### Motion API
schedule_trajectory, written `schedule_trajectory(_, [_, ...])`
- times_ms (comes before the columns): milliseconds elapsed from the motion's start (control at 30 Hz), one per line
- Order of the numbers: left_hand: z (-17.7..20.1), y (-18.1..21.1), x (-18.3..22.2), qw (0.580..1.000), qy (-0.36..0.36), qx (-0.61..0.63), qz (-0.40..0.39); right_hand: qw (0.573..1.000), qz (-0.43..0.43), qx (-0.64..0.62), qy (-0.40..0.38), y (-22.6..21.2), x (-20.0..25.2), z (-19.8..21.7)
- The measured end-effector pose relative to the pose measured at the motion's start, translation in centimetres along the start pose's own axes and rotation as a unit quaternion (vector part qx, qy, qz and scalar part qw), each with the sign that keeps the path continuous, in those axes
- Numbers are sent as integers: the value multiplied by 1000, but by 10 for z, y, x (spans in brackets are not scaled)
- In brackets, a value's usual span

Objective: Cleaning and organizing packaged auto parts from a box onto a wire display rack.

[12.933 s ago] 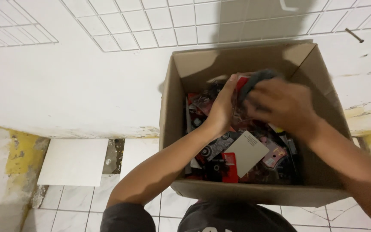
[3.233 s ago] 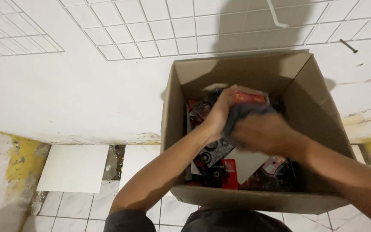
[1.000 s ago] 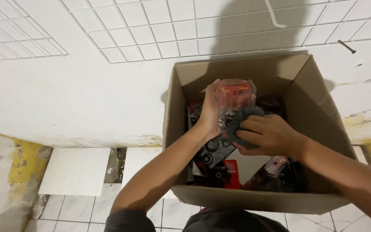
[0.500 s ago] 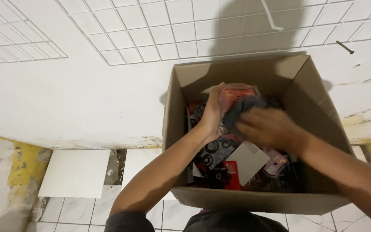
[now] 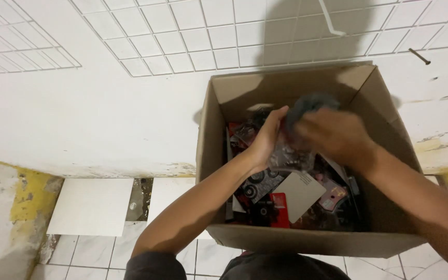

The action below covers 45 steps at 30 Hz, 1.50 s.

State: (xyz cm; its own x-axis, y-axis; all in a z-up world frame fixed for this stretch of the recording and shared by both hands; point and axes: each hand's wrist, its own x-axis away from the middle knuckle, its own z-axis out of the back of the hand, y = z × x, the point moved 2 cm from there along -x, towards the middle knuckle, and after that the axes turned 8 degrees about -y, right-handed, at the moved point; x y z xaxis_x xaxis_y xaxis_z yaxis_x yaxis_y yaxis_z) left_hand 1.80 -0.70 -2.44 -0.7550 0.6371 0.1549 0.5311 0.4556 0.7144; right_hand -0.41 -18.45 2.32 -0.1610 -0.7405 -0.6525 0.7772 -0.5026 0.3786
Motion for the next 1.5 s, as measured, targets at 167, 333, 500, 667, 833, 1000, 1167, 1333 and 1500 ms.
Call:
schedule_trajectory(167, [-39,11,17,995,59,-79,20,998,-28,-54,-27,-19,28,-25])
schedule_trajectory(333, [-69,39,45,988,154,-10,24,996,27,-80,-19,-21,24,-26])
schedule_trajectory(500, [-57,31,41,985,66,-89,-134,934,-332,-124,-44,19,-3,16])
schedule_trajectory(667, [-36,17,22,970,42,-116,-208,799,-455,-393,1,-21,-17,23])
schedule_trajectory(833, [-38,18,24,958,39,-183,-217,742,-506,-436,-53,-32,-29,19])
schedule_trajectory(1000, [-33,32,30,956,85,-136,-244,626,-593,-505,21,-16,-43,34])
schedule_trajectory(1167, [-10,14,15,986,47,15,-160,477,-651,-590,31,8,-23,33])
schedule_trajectory(1333, [-25,21,25,976,-29,70,-203,559,-670,-488,41,24,-9,29])
schedule_trajectory(1500, [-41,17,23,973,-57,-61,-214,928,-309,-191,-84,-5,-32,35])
